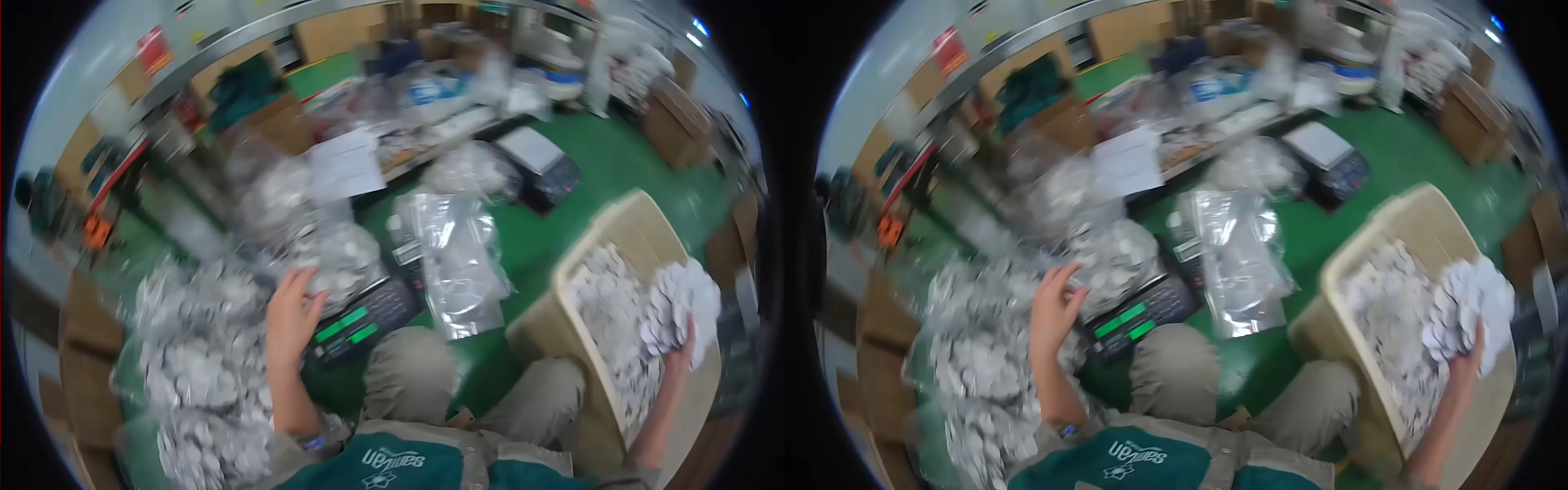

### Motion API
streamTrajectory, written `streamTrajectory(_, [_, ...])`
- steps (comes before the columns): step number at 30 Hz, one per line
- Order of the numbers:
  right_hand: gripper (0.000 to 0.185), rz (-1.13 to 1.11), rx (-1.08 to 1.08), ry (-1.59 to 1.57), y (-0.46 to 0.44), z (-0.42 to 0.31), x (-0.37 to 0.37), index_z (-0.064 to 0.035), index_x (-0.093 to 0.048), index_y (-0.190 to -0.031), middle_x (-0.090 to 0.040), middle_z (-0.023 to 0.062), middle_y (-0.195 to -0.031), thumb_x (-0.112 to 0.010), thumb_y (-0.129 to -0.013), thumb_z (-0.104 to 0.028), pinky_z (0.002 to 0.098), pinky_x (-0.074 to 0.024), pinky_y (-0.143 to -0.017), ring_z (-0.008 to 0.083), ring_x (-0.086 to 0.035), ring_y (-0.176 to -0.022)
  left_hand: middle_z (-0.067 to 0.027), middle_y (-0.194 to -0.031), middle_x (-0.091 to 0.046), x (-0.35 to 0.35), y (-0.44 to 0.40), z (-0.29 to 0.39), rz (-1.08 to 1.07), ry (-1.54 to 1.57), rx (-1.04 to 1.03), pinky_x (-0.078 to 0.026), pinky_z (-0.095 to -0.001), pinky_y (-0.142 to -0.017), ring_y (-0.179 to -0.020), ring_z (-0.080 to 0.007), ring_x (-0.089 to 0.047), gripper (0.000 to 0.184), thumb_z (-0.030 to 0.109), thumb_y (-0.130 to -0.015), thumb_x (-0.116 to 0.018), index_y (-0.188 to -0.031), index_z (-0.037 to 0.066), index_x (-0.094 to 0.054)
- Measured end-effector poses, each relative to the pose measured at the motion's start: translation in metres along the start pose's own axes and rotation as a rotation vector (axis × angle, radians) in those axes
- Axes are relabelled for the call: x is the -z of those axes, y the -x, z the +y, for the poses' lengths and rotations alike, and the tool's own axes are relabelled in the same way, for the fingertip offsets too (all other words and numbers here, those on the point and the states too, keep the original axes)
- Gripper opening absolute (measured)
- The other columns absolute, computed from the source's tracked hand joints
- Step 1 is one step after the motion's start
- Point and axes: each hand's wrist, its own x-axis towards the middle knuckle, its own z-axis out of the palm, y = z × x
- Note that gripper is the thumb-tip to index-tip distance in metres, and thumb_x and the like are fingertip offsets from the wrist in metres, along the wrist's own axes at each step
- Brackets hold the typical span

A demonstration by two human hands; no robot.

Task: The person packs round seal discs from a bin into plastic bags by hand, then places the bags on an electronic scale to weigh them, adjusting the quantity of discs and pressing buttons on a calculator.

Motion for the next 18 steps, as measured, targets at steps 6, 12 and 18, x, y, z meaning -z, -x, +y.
streamTrajectory(6, [0.044, -0.400, -0.015, 0.289, 0.012, 0.001, -0.107, -0.0045, -0.046, -0.119, -0.053, 0.0083, -0.114, -0.051, -0.084, -0.030, 0.0371, -0.0403, -0.090, 0.0234, -0.052, -0.103, -0.0133, -0.115, -0.046, 0.003, -0.013, -0.054, 0.171, -0.398, -0.110, -0.036, -0.0427, -0.086, -0.103, -0.0301, -0.047, 0.039, 0.011, -0.068, -0.065, -0.104, 0.003, -0.052])
streamTrajectory(12, [0.036, -0.682, -0.183, 0.331, 0.050, 0.083, -0.270, 0.0000, -0.050, -0.112, -0.056, 0.0128, -0.110, -0.054, -0.083, -0.020, 0.0371, -0.0446, -0.086, 0.0239, -0.055, -0.099, -0.0311, -0.131, -0.019, 0.011, -0.038, -0.097, 0.615, -0.268, 0.224, -0.025, -0.0486, -0.096, -0.120, -0.0445, -0.024, 0.034, 0.025, -0.078, -0.059, -0.111, 0.019, -0.055])
streamTrajectory(18, [0.034, -0.834, -0.390, 0.335, 0.122, 0.236, -0.382, -0.0020, -0.053, -0.105, -0.060, 0.0094, -0.098, -0.061, -0.078, -0.020, 0.0315, -0.0490, -0.076, 0.0197, -0.060, -0.084, -0.0303, -0.121, -0.036, 0.012, -0.070, -0.125, 0.596, -0.325, 0.325, -0.037, -0.0439, -0.087, -0.111, -0.0438, -0.038, 0.038, 0.042, -0.078, -0.055, -0.108, 0.018, -0.058])
